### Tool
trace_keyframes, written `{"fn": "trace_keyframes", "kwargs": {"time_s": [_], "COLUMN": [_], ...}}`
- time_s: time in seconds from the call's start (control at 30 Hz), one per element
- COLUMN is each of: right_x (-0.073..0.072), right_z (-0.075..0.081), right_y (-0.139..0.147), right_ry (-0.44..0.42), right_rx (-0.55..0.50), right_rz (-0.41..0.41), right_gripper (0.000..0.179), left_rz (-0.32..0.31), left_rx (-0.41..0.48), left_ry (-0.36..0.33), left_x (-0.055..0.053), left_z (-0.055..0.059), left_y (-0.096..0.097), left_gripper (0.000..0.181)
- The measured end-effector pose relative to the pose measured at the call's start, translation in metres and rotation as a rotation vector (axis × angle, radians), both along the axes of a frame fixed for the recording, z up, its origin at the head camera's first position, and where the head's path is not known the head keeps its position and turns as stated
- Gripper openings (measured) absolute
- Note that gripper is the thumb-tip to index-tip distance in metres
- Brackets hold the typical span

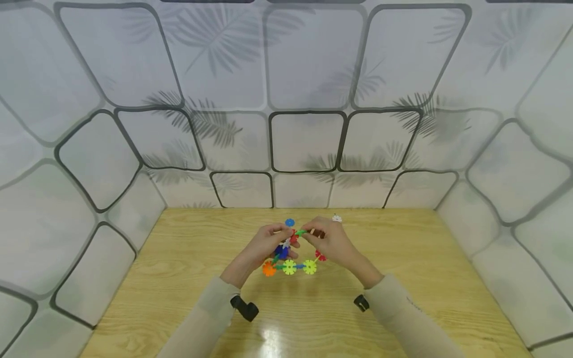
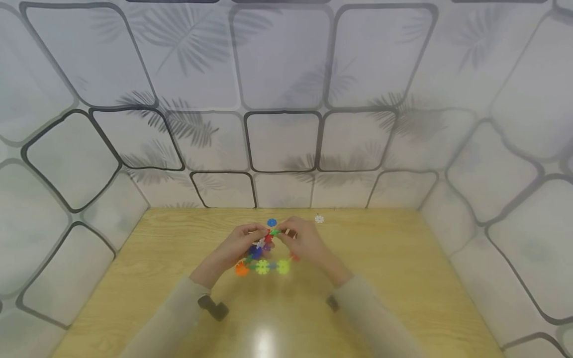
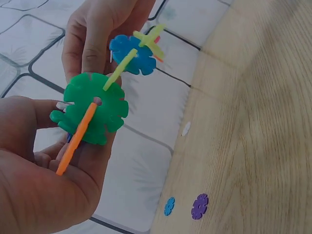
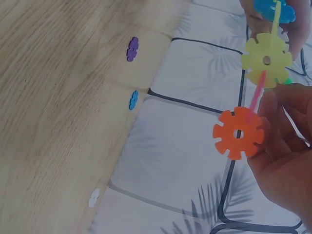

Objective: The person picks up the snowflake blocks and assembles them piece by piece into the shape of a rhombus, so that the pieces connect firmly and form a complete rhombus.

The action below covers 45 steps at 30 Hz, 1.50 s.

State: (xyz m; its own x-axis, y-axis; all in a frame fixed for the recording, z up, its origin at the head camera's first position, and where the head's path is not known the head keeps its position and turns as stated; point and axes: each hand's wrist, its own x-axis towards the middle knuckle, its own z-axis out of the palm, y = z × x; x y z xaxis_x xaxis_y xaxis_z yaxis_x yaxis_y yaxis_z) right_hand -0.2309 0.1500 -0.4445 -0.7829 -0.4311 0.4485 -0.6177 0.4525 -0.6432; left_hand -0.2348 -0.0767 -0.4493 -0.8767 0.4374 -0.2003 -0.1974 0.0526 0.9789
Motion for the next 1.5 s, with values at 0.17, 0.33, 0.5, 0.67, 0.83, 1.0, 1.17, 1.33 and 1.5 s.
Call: {"fn": "trace_keyframes", "kwargs": {"time_s": [0.17,0.33,0.5,0.67,0.83,1.0,1.17,1.33,1.5], "right_x": [0.001,0.002,0.003,0.003,-0.002,-0.012,-0.022,-0.032,-0.040], "right_z": [-0.001,-0.002,0.001,0.003,-0.002,-0.013,-0.024,-0.035,-0.044], "right_y": [0.001,0.001,0.002,0.005,0.014,0.026,0.037,0.050,0.062], "right_ry": [-0.003,-0.014,-0.020,-0.054,-0.142,-0.208,-0.240,-0.256,-0.267], "right_rx": [-0.001,0.001,-0.005,0.025,0.036,0.023,0.036,0.034,0.024], "right_rz": [-0.011,-0.021,-0.022,-0.058,-0.120,-0.177,-0.234,-0.298,-0.328], "right_gripper": [0.013,0.013,0.013,0.013,0.014,0.017,0.018,0.019,0.020], "left_rz": [0.013,0.029,0.041,0.044,0.052,0.055,0.052,0.028,0.005], "left_rx": [-0.016,-0.024,-0.006,0.001,-0.005,0.003,0.002,0.000,0.014], "left_ry": [0.006,-0.002,0.003,0.011,0.009,-0.001,0.006,0.011,0.008], "left_x": [0.000,0.000,0.000,-0.002,-0.002,-0.001,0.000,0.000,-0.001], "left_z": [-0.001,-0.001,-0.003,-0.005,-0.004,-0.004,-0.005,-0.008,-0.009], "left_y": [0.002,0.003,0.004,0.004,0.003,0.003,0.003,0.002,0.001], "left_gripper": [0.029,0.029,0.029,0.028,0.028,0.027,0.028,0.028,0.026]}}
